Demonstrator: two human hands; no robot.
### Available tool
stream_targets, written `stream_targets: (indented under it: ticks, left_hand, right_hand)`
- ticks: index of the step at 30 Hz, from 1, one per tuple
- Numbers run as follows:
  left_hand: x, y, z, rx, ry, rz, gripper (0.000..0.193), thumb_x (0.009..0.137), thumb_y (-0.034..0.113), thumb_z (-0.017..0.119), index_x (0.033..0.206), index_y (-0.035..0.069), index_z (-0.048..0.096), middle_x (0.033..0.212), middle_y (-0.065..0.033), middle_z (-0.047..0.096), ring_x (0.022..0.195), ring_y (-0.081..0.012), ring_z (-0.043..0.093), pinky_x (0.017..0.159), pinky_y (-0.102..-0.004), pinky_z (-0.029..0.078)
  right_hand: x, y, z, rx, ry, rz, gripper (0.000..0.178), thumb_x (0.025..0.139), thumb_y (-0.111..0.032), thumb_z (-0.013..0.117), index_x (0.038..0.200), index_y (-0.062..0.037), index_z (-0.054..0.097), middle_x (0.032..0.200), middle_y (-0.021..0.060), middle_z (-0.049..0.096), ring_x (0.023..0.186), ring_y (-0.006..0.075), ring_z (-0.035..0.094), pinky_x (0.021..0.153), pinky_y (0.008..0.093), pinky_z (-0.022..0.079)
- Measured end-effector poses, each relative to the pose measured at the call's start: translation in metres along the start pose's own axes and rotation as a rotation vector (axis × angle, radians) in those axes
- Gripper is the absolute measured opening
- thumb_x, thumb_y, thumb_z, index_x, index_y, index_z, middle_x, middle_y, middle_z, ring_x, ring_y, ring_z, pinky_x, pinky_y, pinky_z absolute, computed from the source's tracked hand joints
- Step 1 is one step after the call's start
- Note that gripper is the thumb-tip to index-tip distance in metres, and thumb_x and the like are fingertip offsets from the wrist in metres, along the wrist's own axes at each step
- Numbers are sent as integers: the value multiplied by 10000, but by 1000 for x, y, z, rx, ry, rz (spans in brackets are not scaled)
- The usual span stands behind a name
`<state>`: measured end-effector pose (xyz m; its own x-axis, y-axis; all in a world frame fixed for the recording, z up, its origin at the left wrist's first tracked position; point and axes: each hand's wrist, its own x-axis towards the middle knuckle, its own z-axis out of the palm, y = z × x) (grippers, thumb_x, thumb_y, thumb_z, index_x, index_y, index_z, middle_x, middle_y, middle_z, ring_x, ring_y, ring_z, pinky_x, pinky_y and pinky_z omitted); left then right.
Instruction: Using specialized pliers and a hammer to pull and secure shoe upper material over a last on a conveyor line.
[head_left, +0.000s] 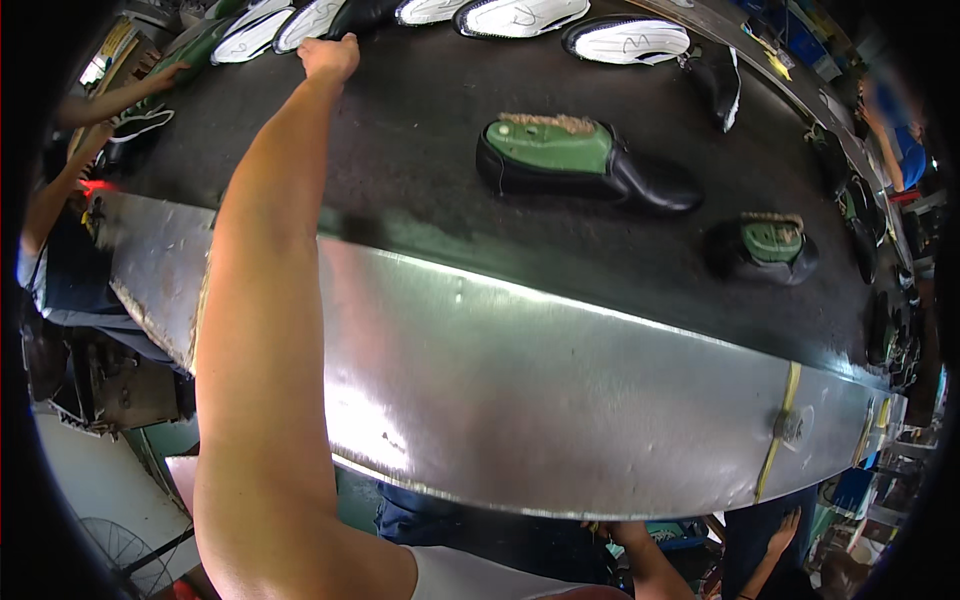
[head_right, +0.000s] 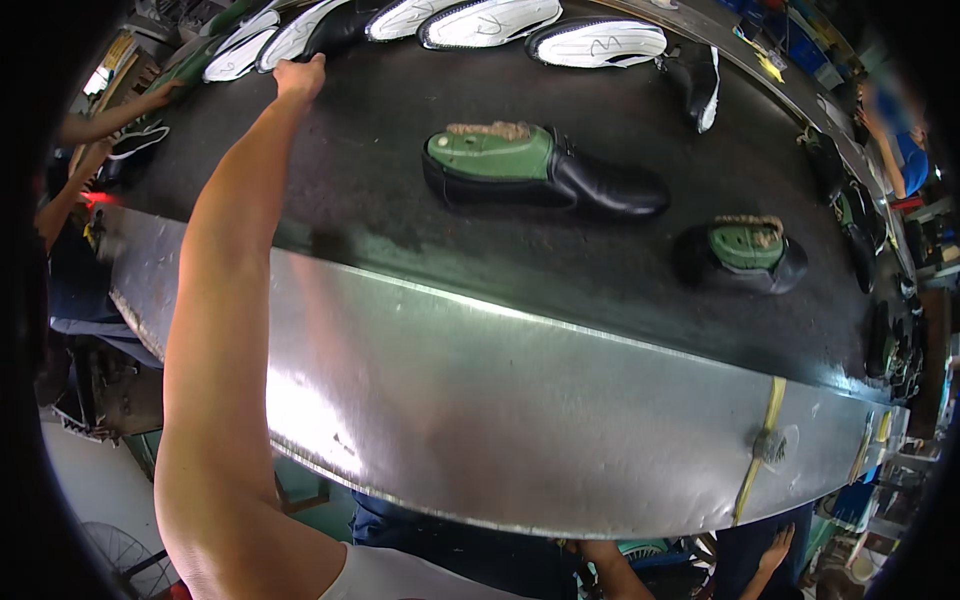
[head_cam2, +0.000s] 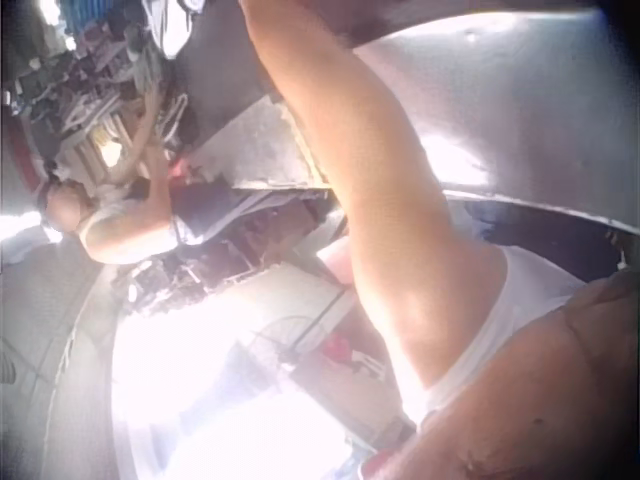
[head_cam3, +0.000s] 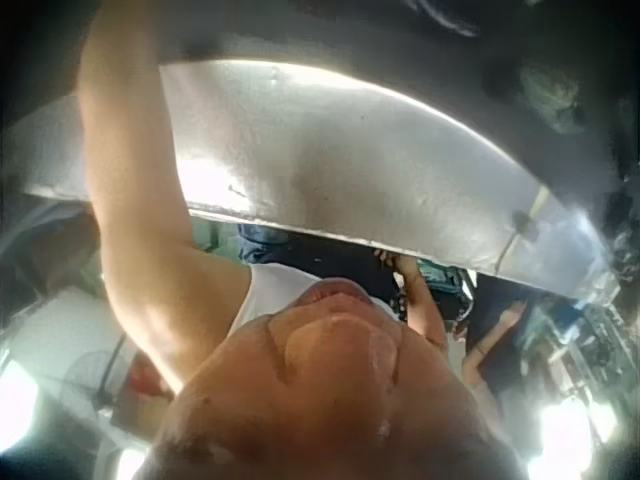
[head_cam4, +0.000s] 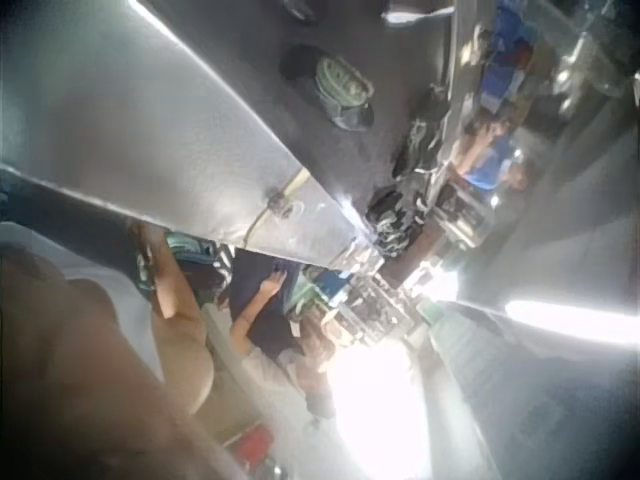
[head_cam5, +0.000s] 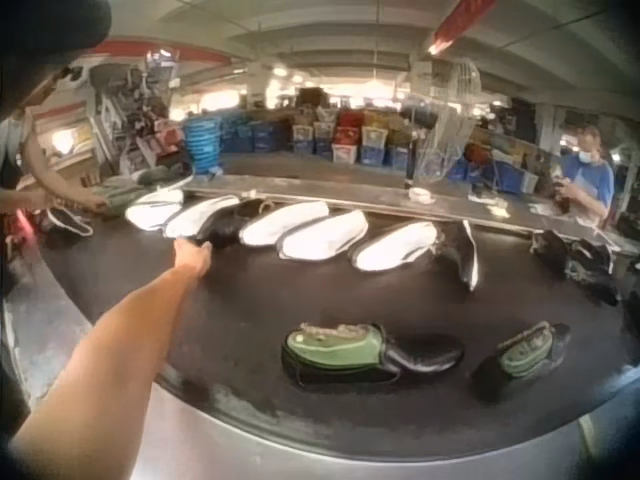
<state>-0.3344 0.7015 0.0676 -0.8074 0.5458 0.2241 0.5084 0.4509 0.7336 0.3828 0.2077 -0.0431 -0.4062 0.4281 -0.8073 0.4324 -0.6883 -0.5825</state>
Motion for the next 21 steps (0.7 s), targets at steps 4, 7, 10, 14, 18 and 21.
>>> stream_targets:
  ticks: [4,7,10,14,18,21]
  left_hand:
    - [32,21,35,-109,-209,-68,1097,778,526,773,1470,-123,223,1534,-290,329,1403,-396,385,1129,-426,398]
    - [19,62,19,330,-316,61,1002,804,523,758,1444,-118,331,1478,-286,438,1350,-382,474,1098,-432,430]
    - [16,33,56,320,-80,166,824,846,487,733,1379,-87,477,1382,-231,569,1246,-360,586,1044,-432,480]
    - [9,46,28,147,-420,-59,701,910,425,696,1378,-46,470,1401,-177,545,1253,-348,548,949,-425,541]
    - [-37,22,-33,-519,-421,-273,521,959,253,664,1367,-7,470,1199,-135,632,962,-318,646,823,-482,585]
    - [-78,8,-106,-770,-536,-333,442,966,253,652,1279,-30,521,1167,-147,625,948,-298,651,791,-444,601]
  right_hand:
    - [21,-20,-14,29,41,37,462,1038,-421,451,1130,11,586,852,177,698,698,272,712,421,280,454]
    - [21,-28,-10,62,55,54,426,1036,-384,456,1132,10,589,859,178,701,701,274,712,425,283,451]
    - [32,-35,-10,78,42,56,391,1034,-347,460,1134,8,591,866,179,704,705,277,713,429,286,447]
    - [14,-28,-5,112,75,50,345,1031,-297,467,1137,6,595,875,180,707,709,280,714,434,289,442]
    - [6,-16,15,132,45,4,302,1028,-247,473,1139,3,598,884,182,711,713,284,714,439,292,437]
    - [-7,-10,35,551,158,50,435,1068,-358,412,1129,34,590,868,176,714,690,277,721,409,262,416]
